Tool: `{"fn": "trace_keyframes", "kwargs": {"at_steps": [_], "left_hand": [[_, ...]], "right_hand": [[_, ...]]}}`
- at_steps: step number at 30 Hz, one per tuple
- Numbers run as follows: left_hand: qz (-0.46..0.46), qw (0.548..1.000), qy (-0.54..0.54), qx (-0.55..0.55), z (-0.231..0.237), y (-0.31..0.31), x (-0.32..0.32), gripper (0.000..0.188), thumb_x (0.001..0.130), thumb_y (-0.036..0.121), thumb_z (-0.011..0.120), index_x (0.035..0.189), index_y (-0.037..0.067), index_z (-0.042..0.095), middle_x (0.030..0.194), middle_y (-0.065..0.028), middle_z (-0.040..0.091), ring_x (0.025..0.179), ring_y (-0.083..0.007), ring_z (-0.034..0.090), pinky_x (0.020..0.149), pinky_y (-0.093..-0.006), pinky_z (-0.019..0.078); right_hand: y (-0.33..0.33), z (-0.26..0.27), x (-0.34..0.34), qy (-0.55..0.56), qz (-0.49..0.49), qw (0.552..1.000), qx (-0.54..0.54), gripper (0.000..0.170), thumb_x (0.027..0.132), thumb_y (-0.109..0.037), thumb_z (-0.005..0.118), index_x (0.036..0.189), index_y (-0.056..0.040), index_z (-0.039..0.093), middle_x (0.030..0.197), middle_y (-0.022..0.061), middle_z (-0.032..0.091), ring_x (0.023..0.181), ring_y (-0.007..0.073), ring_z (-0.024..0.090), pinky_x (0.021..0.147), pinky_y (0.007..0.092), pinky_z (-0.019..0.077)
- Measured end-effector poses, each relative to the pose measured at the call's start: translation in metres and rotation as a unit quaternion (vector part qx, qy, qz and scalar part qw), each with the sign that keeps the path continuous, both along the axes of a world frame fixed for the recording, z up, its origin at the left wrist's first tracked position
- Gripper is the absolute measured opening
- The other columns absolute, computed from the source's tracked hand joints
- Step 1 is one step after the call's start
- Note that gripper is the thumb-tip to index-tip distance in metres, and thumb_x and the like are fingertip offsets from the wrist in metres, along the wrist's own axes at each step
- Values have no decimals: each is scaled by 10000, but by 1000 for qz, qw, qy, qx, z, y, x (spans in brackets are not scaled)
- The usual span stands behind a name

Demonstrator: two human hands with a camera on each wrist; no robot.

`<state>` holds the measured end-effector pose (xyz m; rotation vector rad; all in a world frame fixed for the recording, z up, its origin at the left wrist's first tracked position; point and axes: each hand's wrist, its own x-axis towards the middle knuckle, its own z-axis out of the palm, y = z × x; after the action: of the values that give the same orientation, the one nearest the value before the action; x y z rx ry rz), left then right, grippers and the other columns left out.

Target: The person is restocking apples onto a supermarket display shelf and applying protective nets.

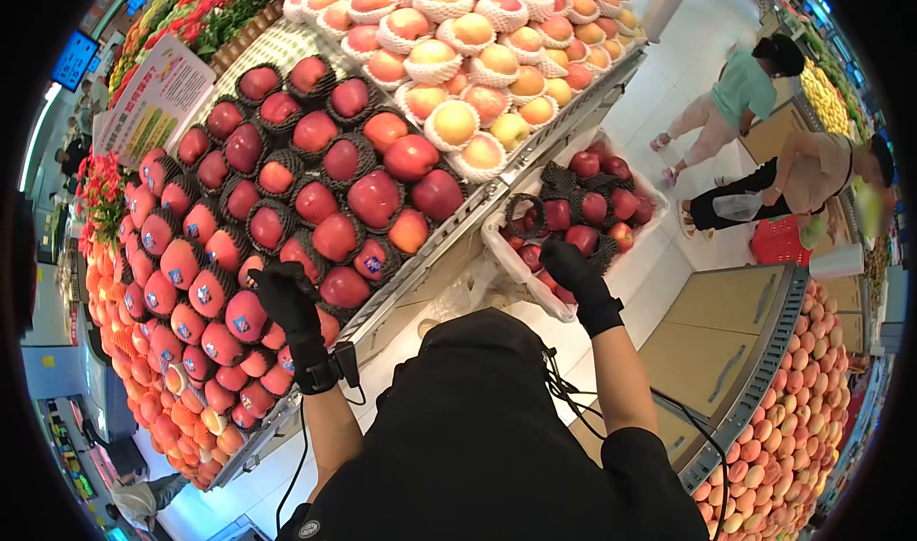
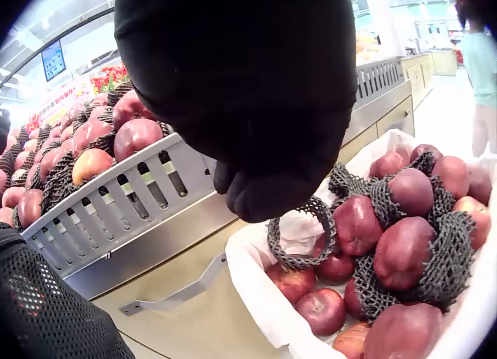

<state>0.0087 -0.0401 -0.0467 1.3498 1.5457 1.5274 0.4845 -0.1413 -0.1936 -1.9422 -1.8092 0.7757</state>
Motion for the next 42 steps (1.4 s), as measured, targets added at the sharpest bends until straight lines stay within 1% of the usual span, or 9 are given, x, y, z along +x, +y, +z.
{"fn": "trace_keyframes", "kwargs": {"at_steps": [4,8,19,25,28,30,31,34,42], "left_hand": [[-27,994,-100,-39,31,-10,43,569,1049,439,276,806,13,564,641,-86,575,498,-167,527,416,-254,430],[-56,978,-196,-32,20,-9,59,591,1041,482,245,858,9,548,678,-97,577,504,-168,526,412,-261,445],[-22,983,-171,-68,5,-30,99,525,1052,437,261,853,48,552,736,-76,606,567,-159,539,550,-271,461],[9,992,-85,-91,0,-45,115,528,1053,427,270,835,43,561,715,-61,600,556,-150,533,539,-260,460],[12,993,-62,-101,-2,-47,118,520,1056,410,266,838,39,558,701,-58,580,571,-145,533,529,-259,463],[15,995,-18,-98,-6,-47,120,516,1055,408,267,842,37,556,704,-61,577,582,-145,536,531,-262,465],[26,990,-75,-117,-7,-47,118,509,1055,406,269,854,34,552,721,-66,580,601,-144,545,531,-264,469],[-10,990,-93,-101,-6,-52,119,511,1053,416,271,858,33,548,724,-69,581,591,-148,542,526,-268,471],[6,988,-110,-107,-1,-55,131,528,1043,455,284,860,40,553,738,-83,596,571,-159,543,472,-277,471]], "right_hand": [[-8,-25,27,18,-25,1000,-6,121,782,-107,626,871,-34,663,831,167,671,752,312,657,687,399,514],[-21,-37,43,30,-7,1000,6,114,774,-104,631,856,-36,674,787,173,670,752,325,666,691,412,517],[-20,-61,80,-68,-76,995,-21,232,802,-229,631,843,-3,660,797,233,648,771,404,647,672,481,507],[3,-79,115,-54,-163,983,72,205,806,-196,621,851,1,658,791,231,641,795,395,636,707,491,490],[21,-110,149,-89,-173,979,60,191,800,-134,624,947,-13,645,883,240,641,845,410,628,749,499,492],[23,-111,156,-68,-238,960,134,252,787,-102,628,1028,-29,621,978,243,627,905,421,614,789,494,491],[25,-104,160,-58,-268,946,171,293,781,-87,630,1069,-37,608,1025,245,620,935,426,608,809,491,491],[31,-85,174,-71,-211,973,60,449,765,-140,672,1188,-62,543,1138,235,583,1027,437,577,865,503,475],[56,-99,170,-122,-154,980,21,629,687,-224,757,1232,-74,481,1159,235,565,1061,451,571,830,538,501]]}}
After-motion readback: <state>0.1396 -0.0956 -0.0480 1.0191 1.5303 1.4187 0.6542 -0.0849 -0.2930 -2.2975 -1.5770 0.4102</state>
